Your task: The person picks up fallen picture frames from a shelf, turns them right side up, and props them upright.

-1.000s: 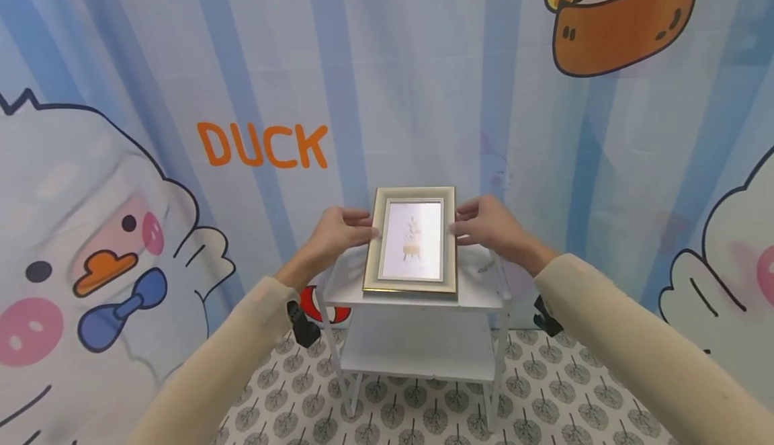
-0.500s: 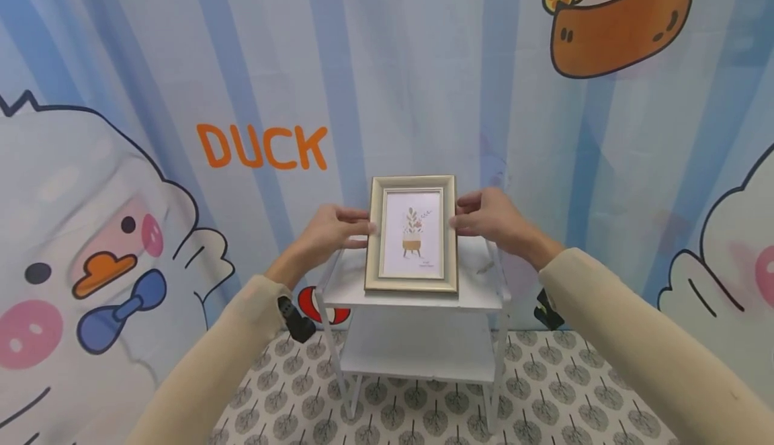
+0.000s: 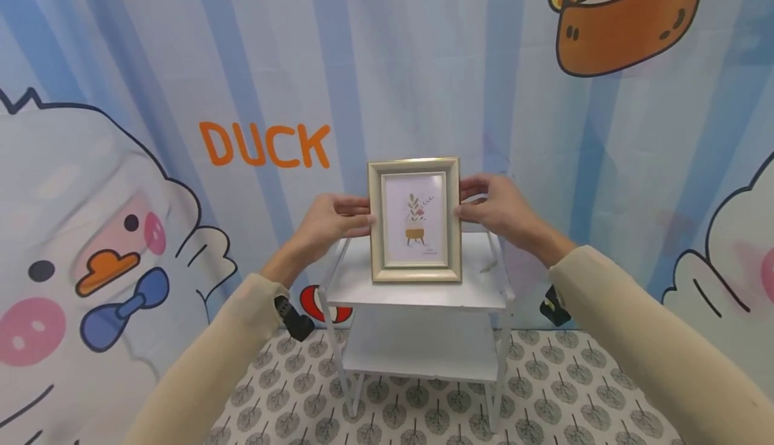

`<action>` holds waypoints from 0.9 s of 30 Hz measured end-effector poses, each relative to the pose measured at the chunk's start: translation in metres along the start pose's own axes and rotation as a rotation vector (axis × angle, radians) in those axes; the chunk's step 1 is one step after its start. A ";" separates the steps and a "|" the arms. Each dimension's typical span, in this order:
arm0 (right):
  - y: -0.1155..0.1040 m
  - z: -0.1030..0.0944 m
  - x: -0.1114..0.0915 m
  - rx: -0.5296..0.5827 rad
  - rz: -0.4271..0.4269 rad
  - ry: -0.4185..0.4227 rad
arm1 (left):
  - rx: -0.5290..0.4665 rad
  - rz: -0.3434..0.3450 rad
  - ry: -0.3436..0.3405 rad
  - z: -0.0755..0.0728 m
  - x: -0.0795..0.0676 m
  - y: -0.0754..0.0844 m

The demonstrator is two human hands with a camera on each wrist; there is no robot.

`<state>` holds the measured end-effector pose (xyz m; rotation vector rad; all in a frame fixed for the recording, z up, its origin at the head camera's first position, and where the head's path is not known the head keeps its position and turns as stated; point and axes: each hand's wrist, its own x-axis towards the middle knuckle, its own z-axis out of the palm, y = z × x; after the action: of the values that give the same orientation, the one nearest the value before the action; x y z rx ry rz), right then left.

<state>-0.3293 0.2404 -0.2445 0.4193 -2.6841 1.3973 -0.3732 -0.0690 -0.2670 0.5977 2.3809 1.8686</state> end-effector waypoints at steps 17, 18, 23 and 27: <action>-0.003 -0.003 -0.015 -0.028 -0.050 0.036 | 0.158 0.082 -0.030 -0.007 -0.011 0.001; -0.002 -0.004 -0.016 -0.029 -0.056 0.037 | 0.169 0.090 -0.029 -0.007 -0.012 0.001; 0.000 -0.004 -0.021 -0.012 -0.070 0.039 | 0.203 0.101 -0.039 -0.006 -0.015 0.004; -0.005 -0.003 -0.026 0.004 -0.068 0.042 | 0.219 0.097 -0.043 -0.007 -0.019 0.005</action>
<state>-0.3029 0.2450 -0.2443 0.4715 -2.6090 1.3778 -0.3565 -0.0807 -0.2637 0.7743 2.5912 1.6203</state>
